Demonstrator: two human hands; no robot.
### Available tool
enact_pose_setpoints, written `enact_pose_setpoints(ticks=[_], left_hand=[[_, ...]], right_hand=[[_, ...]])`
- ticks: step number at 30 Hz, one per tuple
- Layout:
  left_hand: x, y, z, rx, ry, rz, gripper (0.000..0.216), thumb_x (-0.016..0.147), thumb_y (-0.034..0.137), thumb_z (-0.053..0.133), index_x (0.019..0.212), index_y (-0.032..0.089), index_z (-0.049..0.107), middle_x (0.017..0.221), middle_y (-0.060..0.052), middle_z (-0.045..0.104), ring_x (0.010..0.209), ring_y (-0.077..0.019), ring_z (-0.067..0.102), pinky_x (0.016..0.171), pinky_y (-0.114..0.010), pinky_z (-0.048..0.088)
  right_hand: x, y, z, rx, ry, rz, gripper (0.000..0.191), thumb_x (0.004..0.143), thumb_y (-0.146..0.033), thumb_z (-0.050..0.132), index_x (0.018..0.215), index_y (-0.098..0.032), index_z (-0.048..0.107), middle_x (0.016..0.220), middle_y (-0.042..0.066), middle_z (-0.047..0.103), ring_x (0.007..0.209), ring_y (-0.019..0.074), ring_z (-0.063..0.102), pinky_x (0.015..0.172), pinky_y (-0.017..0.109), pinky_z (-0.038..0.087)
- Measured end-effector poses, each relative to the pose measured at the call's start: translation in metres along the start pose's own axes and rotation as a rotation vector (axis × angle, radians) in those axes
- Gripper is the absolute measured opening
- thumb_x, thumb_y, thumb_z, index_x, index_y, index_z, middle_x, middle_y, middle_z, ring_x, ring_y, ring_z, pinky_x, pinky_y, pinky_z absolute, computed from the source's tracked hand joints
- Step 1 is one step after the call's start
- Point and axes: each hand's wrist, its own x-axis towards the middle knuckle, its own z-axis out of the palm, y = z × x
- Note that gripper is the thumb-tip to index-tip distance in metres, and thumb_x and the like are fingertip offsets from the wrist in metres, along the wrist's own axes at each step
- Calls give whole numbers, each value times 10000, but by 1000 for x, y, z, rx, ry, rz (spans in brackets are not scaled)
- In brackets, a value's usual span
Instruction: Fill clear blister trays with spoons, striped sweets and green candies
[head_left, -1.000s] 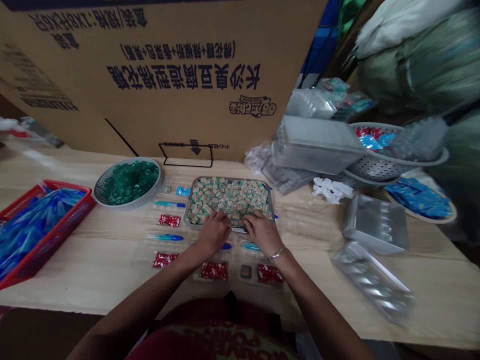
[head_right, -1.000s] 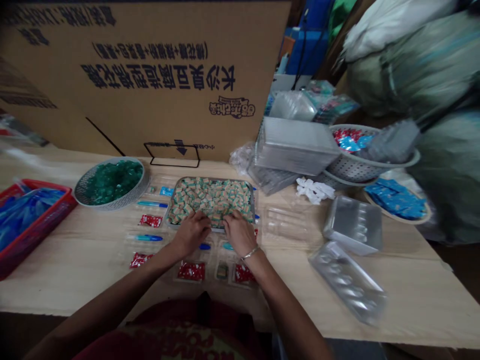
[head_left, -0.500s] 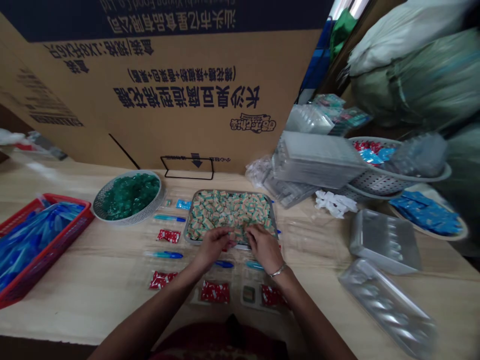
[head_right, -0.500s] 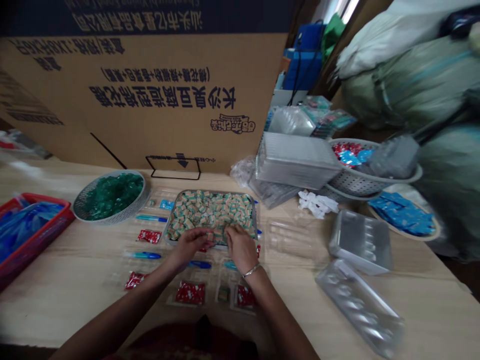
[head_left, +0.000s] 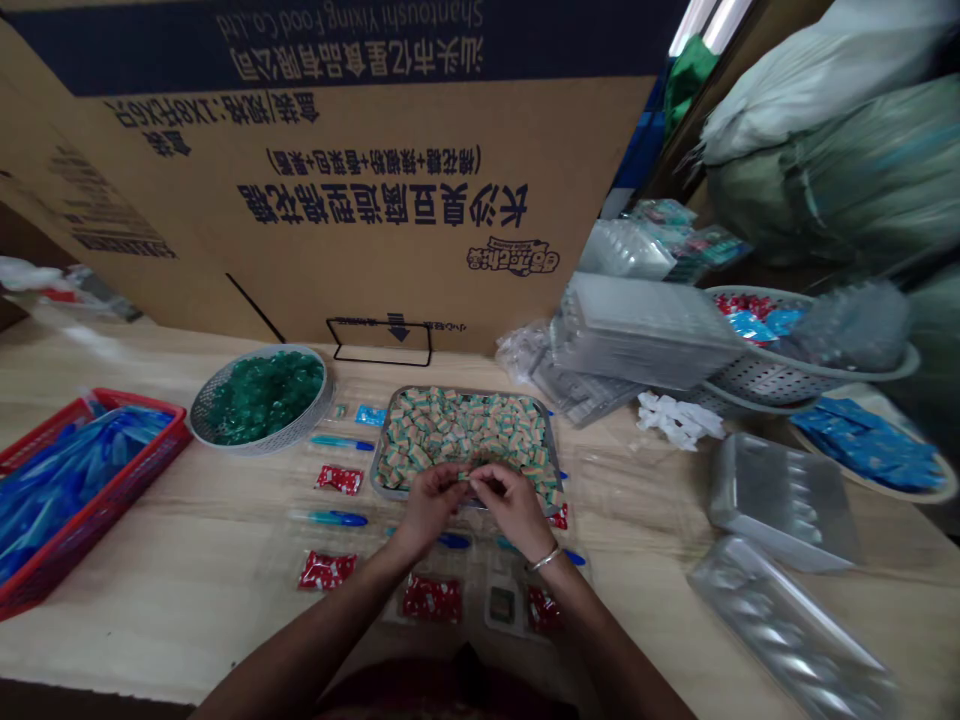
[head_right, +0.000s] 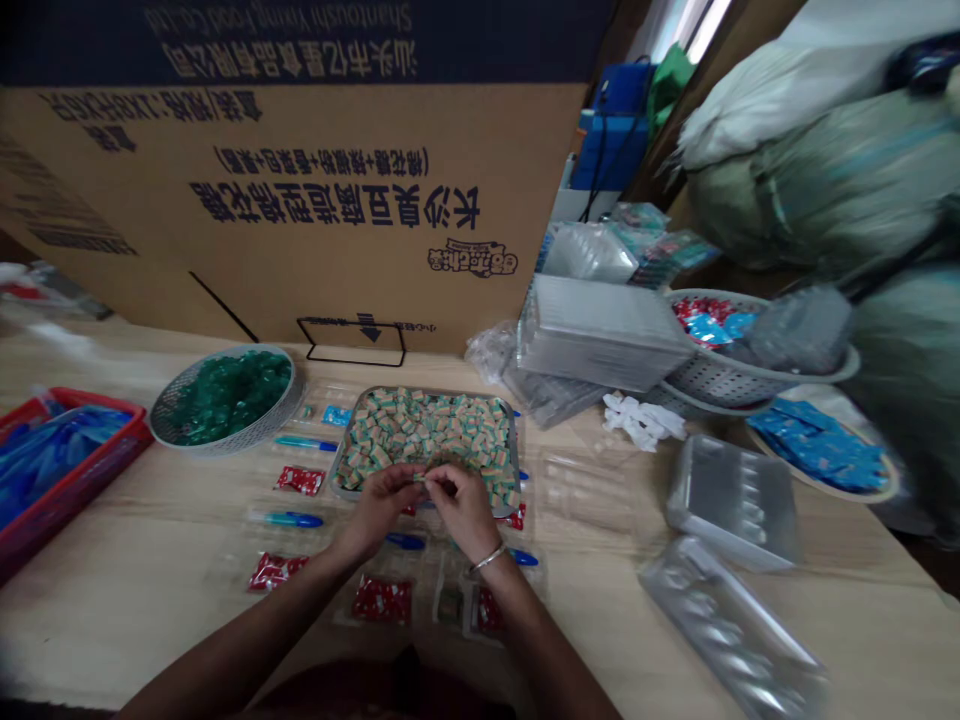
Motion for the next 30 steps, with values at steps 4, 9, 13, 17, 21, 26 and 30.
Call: enact_pose_setpoints(ticks=[4,9,13,17,21,26,30], left_hand=[[5,1,-8,-62,43,12,424,481,341,827,809,153,634,728,-12,696,682,-165,657,645,-281,521],[5,2,-10,-14,39,-24,389,476,362,827,723,147,617,591,20,654,493,-124,604,485,-217,447],[3,5,-10,-34,51,-21,380,488,356,828,737,150,628,631,25,663,553,-135,635,539,-227,471],[3,4,-6,-56,60,-62,413,472,365,836,763,144,644,601,19,662,521,-122,609,506,-210,450],[0,1,-2,-72,69,-58,376,520,385,807,766,137,670,627,12,668,504,-90,572,492,-191,436],[-3,1,-8,-18,37,-49,390,476,319,832,773,130,663,606,6,668,519,-116,593,487,-203,447],[3,1,-10,-81,67,-75,443,410,333,856,741,144,629,608,10,676,570,-159,648,567,-253,503]], right_hand=[[9,-6,-8,-185,-51,-35,169,816,-132,502,875,-196,646,901,70,624,865,205,588,777,323,459],[18,-9,-11,-295,-105,-71,186,717,-27,528,770,-194,592,832,48,578,809,200,566,743,304,444],[13,-8,-10,-234,-51,-72,137,805,-98,479,839,-183,580,837,55,601,794,191,571,724,302,451],[3,-11,2,127,61,26,133,848,-299,510,825,-184,572,721,24,620,651,156,585,597,254,480],[-5,-13,15,148,105,46,181,854,-328,479,773,-185,556,675,15,627,605,145,589,555,238,480],[1,-6,6,35,28,16,127,830,-228,500,788,-186,613,701,17,649,638,154,607,598,246,480],[23,0,-10,-120,14,-11,182,806,-117,484,832,-201,644,888,59,630,819,191,594,759,305,459]])
